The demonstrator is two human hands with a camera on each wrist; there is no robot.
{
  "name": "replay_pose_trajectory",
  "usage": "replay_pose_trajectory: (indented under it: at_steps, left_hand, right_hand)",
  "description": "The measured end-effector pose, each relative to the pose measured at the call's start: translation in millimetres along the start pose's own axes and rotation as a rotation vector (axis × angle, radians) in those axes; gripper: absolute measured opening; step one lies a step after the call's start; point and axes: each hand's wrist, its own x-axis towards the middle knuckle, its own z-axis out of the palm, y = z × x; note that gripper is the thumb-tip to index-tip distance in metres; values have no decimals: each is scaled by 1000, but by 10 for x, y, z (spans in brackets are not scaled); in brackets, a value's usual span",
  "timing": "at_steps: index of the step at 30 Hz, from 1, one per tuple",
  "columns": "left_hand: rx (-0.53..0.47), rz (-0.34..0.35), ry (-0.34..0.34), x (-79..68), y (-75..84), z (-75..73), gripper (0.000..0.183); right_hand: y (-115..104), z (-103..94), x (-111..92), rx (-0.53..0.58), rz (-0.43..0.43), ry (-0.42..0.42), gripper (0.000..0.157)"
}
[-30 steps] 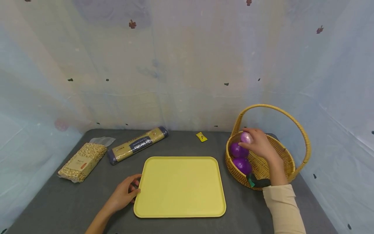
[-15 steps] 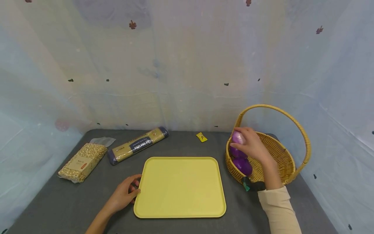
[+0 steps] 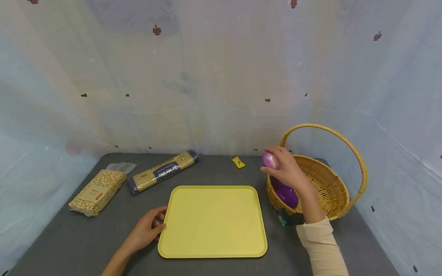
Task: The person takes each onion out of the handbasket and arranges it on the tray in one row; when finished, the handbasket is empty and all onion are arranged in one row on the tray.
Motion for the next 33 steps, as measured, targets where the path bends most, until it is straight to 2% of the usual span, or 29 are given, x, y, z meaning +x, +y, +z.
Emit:
replay_pose_trajectory:
  at_steps: [9,33]
  left_hand:
    - [-28,32,-1,-19,18,2,48]
    - [-28,26,3,-18,31,-3,48]
  right_hand:
    - [-102,43,29,20,-11,-3,59]
    - [-302,211,147,51,-24,-31,62]
